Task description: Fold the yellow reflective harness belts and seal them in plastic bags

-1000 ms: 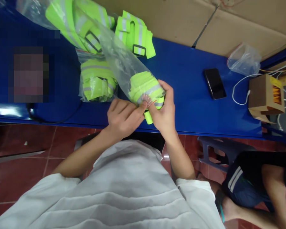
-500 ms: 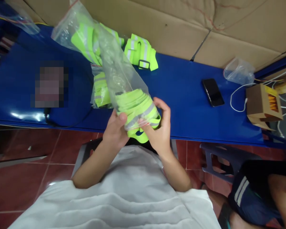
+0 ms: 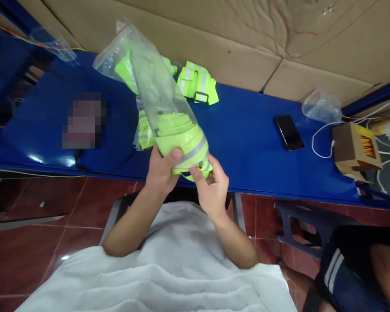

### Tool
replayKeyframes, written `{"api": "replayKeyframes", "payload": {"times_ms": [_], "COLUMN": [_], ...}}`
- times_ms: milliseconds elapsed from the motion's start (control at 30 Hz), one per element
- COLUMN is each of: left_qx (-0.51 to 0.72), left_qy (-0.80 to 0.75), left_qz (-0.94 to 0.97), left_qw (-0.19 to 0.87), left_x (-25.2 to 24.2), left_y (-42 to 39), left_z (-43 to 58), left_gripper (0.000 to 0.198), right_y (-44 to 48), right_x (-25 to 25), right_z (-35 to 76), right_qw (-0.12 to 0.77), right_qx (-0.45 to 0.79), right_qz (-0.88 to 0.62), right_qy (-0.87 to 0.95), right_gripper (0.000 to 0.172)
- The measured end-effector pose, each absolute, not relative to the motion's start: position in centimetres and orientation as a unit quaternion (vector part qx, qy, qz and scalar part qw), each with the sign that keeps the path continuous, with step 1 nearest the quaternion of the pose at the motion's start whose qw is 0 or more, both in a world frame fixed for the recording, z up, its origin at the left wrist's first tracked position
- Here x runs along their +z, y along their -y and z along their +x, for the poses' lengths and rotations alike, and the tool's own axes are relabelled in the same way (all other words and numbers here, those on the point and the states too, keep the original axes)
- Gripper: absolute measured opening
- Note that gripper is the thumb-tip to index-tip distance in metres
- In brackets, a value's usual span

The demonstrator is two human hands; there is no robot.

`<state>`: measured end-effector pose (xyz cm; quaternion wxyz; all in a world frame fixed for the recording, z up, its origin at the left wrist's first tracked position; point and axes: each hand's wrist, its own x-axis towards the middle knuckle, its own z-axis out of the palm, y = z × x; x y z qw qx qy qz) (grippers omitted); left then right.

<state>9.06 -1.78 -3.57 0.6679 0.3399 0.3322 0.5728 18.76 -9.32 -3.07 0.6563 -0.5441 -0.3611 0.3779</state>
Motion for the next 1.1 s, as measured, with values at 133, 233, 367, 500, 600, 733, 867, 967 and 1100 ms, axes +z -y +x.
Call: {"api": "replayKeyframes", "payload": {"times_ms": [133,233,367,500,600,733,867,967,1100], "left_qx": [0.574,0.564,0.571,0.591,0.566,0.509,0.495,0.518,0.527], "left_qy": [-0.336,-0.318,-0.319,-0.317,-0.314,-0.307,-0.272,-0.294,-0.324], "left_qz": [0.324,0.341,0.342,0.319,0.295,0.251,0.253,0.248,0.254], "left_qw": [0.673,0.682,0.675,0.669,0.703,0.764,0.785,0.764,0.744], "left_x": [-4.5,-5.3,-5.2,-4.0,-3.7,-3.9,-3.7,-3.6,-3.8], "left_y": [2.8,3.5,2.9,1.8,2.2,3.7,4.6,4.2,3.5], "left_z": [9.9,10.4,10.6,10.5,10.8,11.1,10.8,10.2,9.5], "left_gripper": [0.078,0.079,0.079,0.079,0.078,0.067,0.059,0.051,0.048], "right_y": [7.8,7.0,7.5,8.9,9.5,9.2,8.8,9.3,11.5], "right_x": [-3.9,-4.2,-4.0,-3.4,-3.3,-3.4,-3.2,-3.5,-4.2], "right_z": [18.9,18.7,18.6,18.2,17.7,17.7,18.7,19.9,22.3], "right_qw": [0.685,0.713,0.700,0.653,0.635,0.655,0.664,0.616,0.554], "right_qx": [0.372,0.372,0.376,0.333,0.350,0.447,0.511,0.513,0.372], "right_qz": [-0.554,-0.544,-0.545,-0.561,-0.553,-0.484,-0.409,-0.417,-0.489], "right_qy": [0.291,0.239,0.266,0.385,0.410,0.369,0.360,0.429,0.562], "right_gripper": [0.035,0.039,0.029,0.033,0.026,0.044,0.075,0.077,0.054]}}
